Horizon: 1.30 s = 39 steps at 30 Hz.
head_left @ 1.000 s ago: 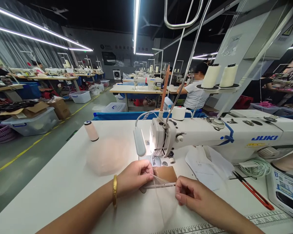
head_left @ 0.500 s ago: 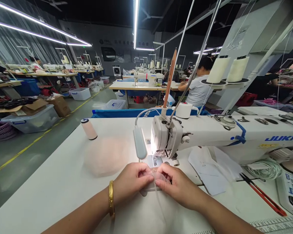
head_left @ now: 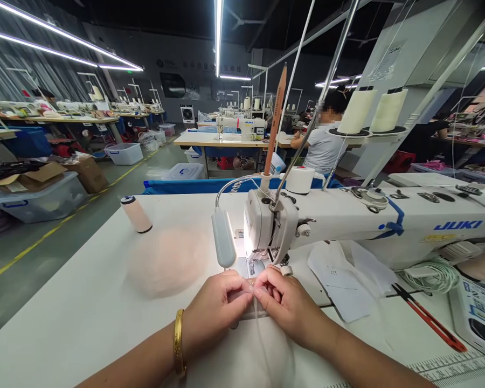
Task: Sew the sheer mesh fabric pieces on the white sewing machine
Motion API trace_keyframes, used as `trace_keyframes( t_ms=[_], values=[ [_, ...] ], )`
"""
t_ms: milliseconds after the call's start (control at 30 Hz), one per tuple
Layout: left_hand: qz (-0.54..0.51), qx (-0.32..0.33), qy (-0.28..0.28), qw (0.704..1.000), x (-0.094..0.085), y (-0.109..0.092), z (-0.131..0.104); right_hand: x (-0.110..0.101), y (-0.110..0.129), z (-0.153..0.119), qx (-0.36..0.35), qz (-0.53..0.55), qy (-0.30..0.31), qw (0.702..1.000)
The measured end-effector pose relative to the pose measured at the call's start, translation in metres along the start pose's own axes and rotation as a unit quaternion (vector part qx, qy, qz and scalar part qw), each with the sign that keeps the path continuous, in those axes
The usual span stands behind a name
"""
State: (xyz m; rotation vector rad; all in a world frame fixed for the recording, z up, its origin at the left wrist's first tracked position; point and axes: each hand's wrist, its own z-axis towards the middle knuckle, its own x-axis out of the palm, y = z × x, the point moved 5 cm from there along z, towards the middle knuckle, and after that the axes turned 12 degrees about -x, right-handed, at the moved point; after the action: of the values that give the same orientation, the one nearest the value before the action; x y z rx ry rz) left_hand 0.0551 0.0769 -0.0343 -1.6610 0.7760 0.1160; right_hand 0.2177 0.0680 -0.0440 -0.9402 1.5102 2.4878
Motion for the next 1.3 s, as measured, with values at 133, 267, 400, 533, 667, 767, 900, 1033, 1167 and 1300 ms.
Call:
trace_keyframes(
  t_ms=[133,267,400,533,667,767,900,1033,1167,1300],
  values=[
    [-0.040,0.004,-0.021,0.999,0.001,0.000,0.001,-0.001,0.004,0.000,-0.003,0.001,0.000,1.000],
    [-0.098,-0.018,-0.001,0.995,0.005,0.002,0.002,0.000,0.005,-0.001,-0.010,-0.002,-0.006,1.000],
    [-0.147,-0.050,0.005,0.988,0.009,0.004,0.002,0.002,0.003,-0.002,-0.001,-0.002,-0.009,1.000],
    [-0.140,-0.056,-0.018,0.988,0.009,0.002,0.003,0.003,0.001,-0.003,-0.003,-0.013,-0.028,1.000],
    [-0.137,-0.068,-0.015,0.988,0.010,0.001,0.004,0.003,0.000,-0.003,-0.008,-0.021,-0.041,0.999],
    [-0.147,-0.068,0.000,0.987,0.011,-0.001,0.003,0.003,-0.001,-0.004,-0.005,-0.028,-0.044,0.999],
    [-0.133,-0.077,0.018,0.988,0.012,-0.001,0.002,0.004,-0.002,-0.005,0.000,-0.026,-0.043,0.999],
    [-0.136,-0.083,0.005,0.987,0.011,-0.001,0.002,0.004,-0.002,-0.006,0.003,-0.022,-0.038,0.999],
    [-0.152,-0.063,-0.003,0.986,0.011,-0.002,0.004,0.003,-0.001,-0.006,0.002,-0.035,-0.042,0.999],
    [-0.164,-0.035,-0.005,0.986,0.012,-0.003,0.003,0.003,0.000,-0.004,-0.003,-0.034,-0.044,0.998]
  ],
)
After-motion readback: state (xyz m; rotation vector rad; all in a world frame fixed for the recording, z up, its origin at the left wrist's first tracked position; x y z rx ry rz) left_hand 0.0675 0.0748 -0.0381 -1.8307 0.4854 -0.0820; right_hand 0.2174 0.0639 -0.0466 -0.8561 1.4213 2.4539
